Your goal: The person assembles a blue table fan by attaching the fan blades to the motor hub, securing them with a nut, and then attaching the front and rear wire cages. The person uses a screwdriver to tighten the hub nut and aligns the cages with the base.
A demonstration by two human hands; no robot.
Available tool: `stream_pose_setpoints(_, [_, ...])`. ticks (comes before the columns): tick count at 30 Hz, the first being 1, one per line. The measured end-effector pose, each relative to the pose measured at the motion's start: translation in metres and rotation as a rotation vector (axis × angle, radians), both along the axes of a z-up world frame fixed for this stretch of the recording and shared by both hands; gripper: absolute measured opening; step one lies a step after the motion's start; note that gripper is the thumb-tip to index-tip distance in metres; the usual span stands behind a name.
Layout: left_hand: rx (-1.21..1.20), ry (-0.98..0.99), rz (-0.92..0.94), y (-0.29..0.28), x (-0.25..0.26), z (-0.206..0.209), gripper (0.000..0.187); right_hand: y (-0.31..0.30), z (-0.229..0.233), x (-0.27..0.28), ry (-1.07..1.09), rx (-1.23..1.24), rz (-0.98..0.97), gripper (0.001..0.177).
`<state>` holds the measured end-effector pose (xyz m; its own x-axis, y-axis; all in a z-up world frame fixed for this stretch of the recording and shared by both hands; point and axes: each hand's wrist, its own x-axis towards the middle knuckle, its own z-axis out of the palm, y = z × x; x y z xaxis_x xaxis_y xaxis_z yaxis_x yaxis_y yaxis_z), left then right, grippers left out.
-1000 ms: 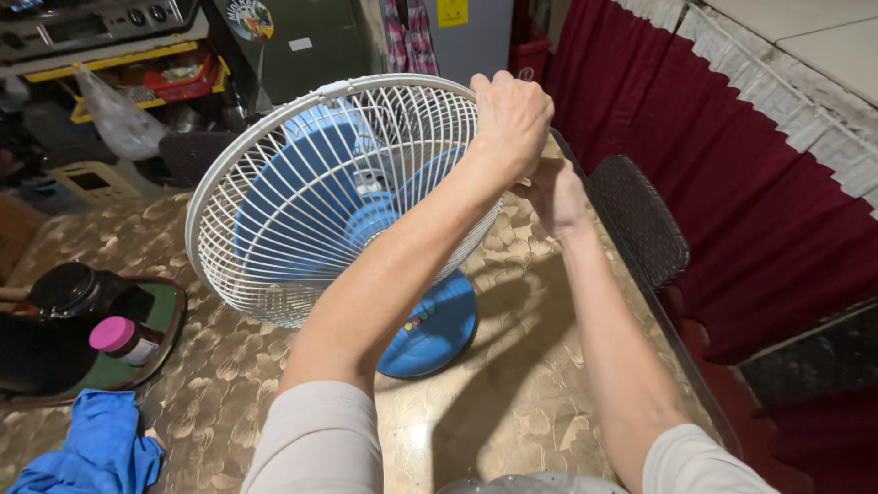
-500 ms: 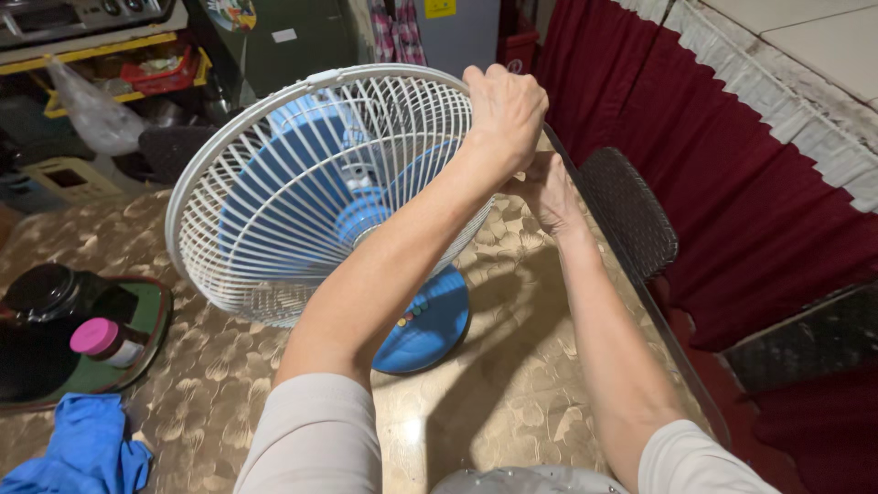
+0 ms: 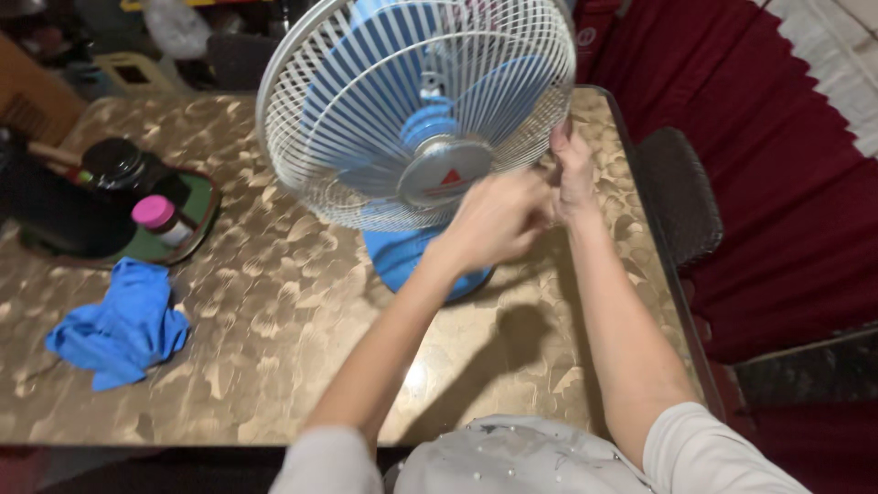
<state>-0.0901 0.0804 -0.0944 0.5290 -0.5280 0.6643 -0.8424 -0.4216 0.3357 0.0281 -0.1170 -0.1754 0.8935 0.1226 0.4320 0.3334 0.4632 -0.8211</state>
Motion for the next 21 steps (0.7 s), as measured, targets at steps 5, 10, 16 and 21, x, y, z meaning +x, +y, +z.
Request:
stream_pose_setpoints(5, [-0.118, 0.876, 0.443, 0.073, -0.019, -0.118, 0.038, 0.033, -0.029, -0.015, 0.453, 0.133, -0.05, 0.046])
stream_pose_setpoints(10, [-0.943, 0.957, 0.567, 0.077, 0.008, -0.186, 0.091, 0.064, -0.074, -0.016, 0.68, 0.201, -0.047, 0.032])
stream_pose_setpoints(16, [-1.403, 0.945, 0.454, 0.059, 0.048, -0.217, 0.08, 0.097, -0.09, -0.034, 0.705, 0.277, 0.1, 0.041])
stream_pose_setpoints(21, [-1.79, 0.91, 0.075, 0.052, 0.06, -0.211, 0.057, 0.113, -0.075, -0.044, 0.908, 0.428, 0.122, 0.058])
